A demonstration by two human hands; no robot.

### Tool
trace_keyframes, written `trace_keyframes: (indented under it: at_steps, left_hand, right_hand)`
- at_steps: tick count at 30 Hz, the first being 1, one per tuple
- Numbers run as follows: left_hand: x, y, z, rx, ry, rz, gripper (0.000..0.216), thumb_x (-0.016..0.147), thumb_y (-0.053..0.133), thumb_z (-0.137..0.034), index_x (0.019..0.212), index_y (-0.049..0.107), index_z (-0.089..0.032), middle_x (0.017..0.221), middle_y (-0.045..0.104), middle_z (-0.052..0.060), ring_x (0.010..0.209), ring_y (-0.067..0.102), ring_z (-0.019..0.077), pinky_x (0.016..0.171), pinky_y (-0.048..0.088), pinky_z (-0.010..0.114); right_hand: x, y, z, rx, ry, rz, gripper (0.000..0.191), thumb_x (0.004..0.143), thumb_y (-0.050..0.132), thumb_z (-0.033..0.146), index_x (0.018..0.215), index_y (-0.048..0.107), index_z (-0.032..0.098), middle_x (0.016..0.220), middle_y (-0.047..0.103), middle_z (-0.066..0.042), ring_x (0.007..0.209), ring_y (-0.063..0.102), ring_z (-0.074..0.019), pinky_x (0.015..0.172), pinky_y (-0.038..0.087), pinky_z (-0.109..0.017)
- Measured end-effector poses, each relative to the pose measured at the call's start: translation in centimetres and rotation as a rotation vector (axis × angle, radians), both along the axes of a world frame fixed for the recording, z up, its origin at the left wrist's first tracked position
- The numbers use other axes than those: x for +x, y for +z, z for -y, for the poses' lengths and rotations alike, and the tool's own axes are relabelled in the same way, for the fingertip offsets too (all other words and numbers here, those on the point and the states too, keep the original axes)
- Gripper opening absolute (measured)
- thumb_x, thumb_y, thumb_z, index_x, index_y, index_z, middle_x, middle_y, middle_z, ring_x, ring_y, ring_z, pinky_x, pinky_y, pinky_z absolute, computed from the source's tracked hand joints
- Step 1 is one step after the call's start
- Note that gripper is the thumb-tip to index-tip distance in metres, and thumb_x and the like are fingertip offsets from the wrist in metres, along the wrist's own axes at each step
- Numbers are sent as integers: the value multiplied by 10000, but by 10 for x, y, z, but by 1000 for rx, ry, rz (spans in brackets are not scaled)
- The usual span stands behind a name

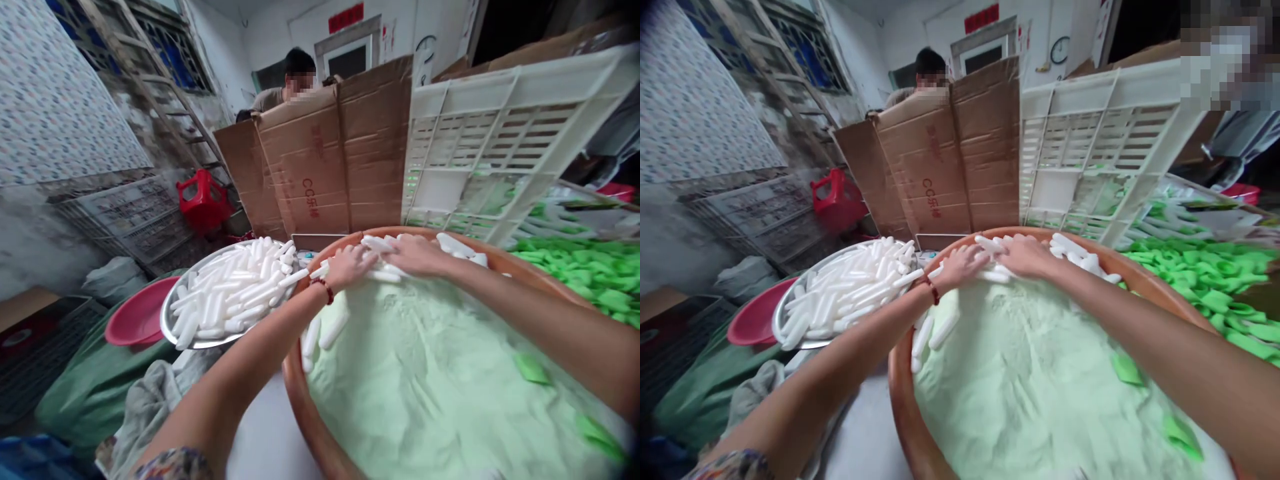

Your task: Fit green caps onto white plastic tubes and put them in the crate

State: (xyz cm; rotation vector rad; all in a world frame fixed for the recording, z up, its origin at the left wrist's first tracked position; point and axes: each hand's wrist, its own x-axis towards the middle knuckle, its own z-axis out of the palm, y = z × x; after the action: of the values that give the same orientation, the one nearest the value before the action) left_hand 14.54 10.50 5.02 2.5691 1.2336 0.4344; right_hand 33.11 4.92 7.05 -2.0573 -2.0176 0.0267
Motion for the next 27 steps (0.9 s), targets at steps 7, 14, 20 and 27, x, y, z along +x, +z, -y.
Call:
trace_keyframes:
  at_steps: [7, 14, 20, 27]
  left_hand:
    - [-61, -14, 129, 172, -269, -90, 460, 921, 507, -499, 1358, 492, -358, 1383, 462, 81, 1219, 436, 303, 1014, 364, 488]
    - [-122, -17, 170, 80, -300, -75, 450, 850, 656, -400, 1259, 599, -220, 1305, 541, 143, 1196, 501, 302, 996, 428, 455]
    - [-125, -8, 183, 47, -247, -45, 278, 878, 625, -326, 1092, 671, -156, 1056, 659, 111, 982, 623, 236, 868, 505, 346]
    - [-49, -23, 208, 42, -395, -132, 152, 858, 587, -226, 908, 690, -126, 950, 645, 128, 953, 609, 277, 858, 488, 395]
  right_hand:
    - [3, -25, 141, 4, 70, 141, 397, 841, 470, 283, 1186, 666, 303, 1175, 596, -138, 1108, 532, -358, 906, 383, -549]
    - [23, -45, 232, 140, 1, 58, 499, 787, 457, 229, 1258, 616, 189, 1188, 630, -137, 1098, 567, -322, 905, 436, -462]
    - [-21, -41, 254, -81, -207, -88, 422, 889, 379, 442, 781, 709, 201, 785, 708, -98, 768, 663, -278, 637, 437, -348]
    - [-62, -45, 190, -216, -417, -65, 553, 864, 443, 580, 861, 749, 119, 801, 717, -214, 805, 688, -318, 614, 448, -349]
